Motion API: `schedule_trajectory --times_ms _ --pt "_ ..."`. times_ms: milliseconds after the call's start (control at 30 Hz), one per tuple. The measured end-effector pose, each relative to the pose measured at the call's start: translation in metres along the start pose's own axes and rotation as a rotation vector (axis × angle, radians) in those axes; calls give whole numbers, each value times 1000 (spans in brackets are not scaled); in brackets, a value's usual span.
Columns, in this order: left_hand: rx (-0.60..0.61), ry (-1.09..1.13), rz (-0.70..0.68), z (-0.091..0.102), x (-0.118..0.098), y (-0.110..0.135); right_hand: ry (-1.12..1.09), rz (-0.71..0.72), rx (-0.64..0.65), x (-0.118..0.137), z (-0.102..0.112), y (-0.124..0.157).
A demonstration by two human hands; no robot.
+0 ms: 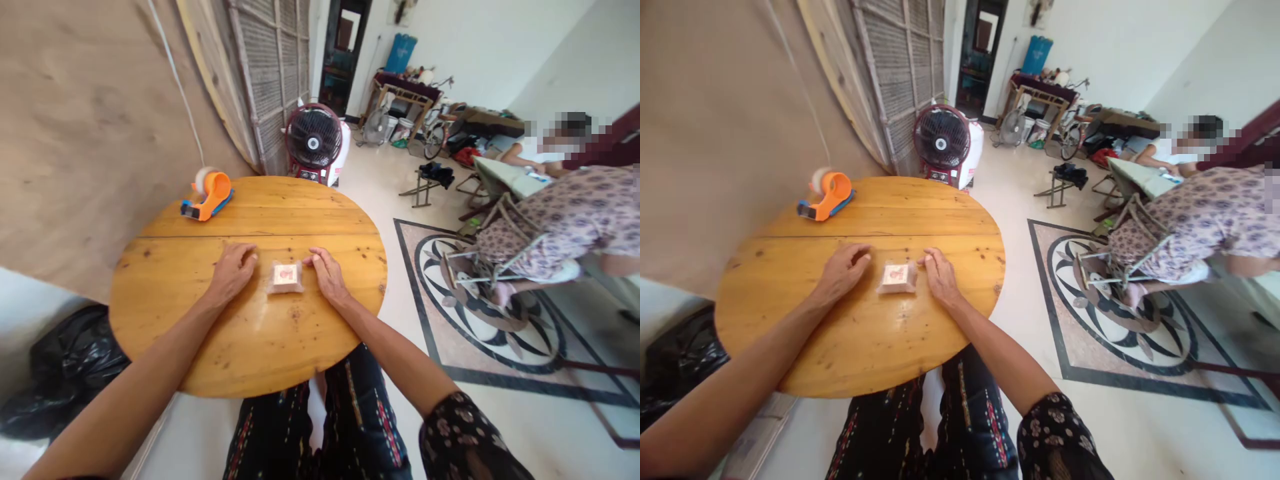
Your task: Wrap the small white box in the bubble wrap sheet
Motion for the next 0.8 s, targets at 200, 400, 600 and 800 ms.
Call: schedule_trajectory --times_ms 200,400,600,800 --pt "20 -53 -7 -2 9 -4 40 2 -4 0 0 -1" --pt "7 -88 -2 2 13 -5 115 14 -5 6 2 1" --pt "9 -116 -21 0 15 -6 160 13 -8 9 4 2" --pt "9 -120 -26 0 14 -6 179 -13 -11 8 4 3"
Point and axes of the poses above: each hand's wrist, its own y-axis away from the middle knuckle, its own z-axis out of the back of the hand, x = y × z, the point moved 10 cm from there along -y, towards the middle knuckle, and after that the axes turned 7 degrees about y, right-handed, at the moved point
